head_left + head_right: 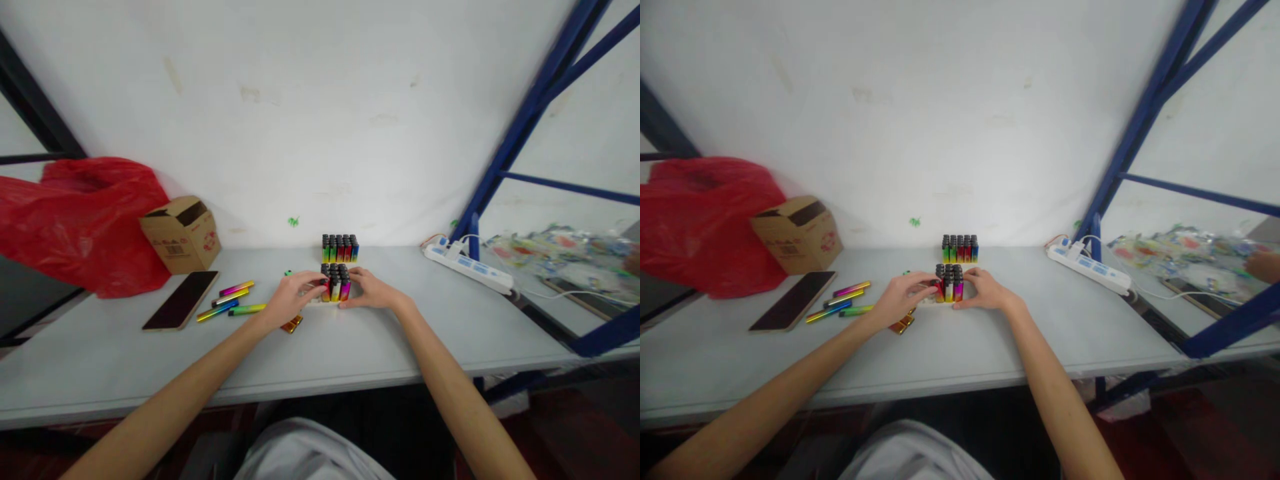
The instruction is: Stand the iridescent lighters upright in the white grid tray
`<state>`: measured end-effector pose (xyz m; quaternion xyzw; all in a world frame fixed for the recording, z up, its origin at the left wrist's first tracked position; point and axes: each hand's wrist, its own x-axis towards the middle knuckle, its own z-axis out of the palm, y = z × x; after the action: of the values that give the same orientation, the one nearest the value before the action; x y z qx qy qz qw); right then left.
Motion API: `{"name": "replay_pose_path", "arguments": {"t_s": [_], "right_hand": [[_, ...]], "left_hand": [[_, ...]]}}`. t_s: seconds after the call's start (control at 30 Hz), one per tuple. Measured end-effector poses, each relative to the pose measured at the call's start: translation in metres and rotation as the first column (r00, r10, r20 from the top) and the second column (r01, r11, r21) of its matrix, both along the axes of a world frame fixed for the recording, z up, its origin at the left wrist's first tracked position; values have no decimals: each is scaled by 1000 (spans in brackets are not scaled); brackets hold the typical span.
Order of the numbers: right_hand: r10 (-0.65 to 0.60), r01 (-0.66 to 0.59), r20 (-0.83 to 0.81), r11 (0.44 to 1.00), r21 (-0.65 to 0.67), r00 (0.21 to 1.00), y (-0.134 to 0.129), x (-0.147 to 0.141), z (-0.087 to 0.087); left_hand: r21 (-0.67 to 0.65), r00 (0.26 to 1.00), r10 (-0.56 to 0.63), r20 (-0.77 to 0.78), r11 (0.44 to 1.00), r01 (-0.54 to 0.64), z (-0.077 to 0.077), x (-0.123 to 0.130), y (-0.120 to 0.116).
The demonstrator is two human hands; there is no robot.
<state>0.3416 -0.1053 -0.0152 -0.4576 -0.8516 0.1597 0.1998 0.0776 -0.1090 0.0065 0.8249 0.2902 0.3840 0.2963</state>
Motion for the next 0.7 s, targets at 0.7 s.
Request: {"name": "replay_pose_path", "arguments": {"t_s": [0.7], "right_hand": [[11, -10, -36, 1000, 20, 999, 4, 2, -7]], "left_hand": [[176, 990, 53, -134, 984, -29, 1, 3, -4]]}}
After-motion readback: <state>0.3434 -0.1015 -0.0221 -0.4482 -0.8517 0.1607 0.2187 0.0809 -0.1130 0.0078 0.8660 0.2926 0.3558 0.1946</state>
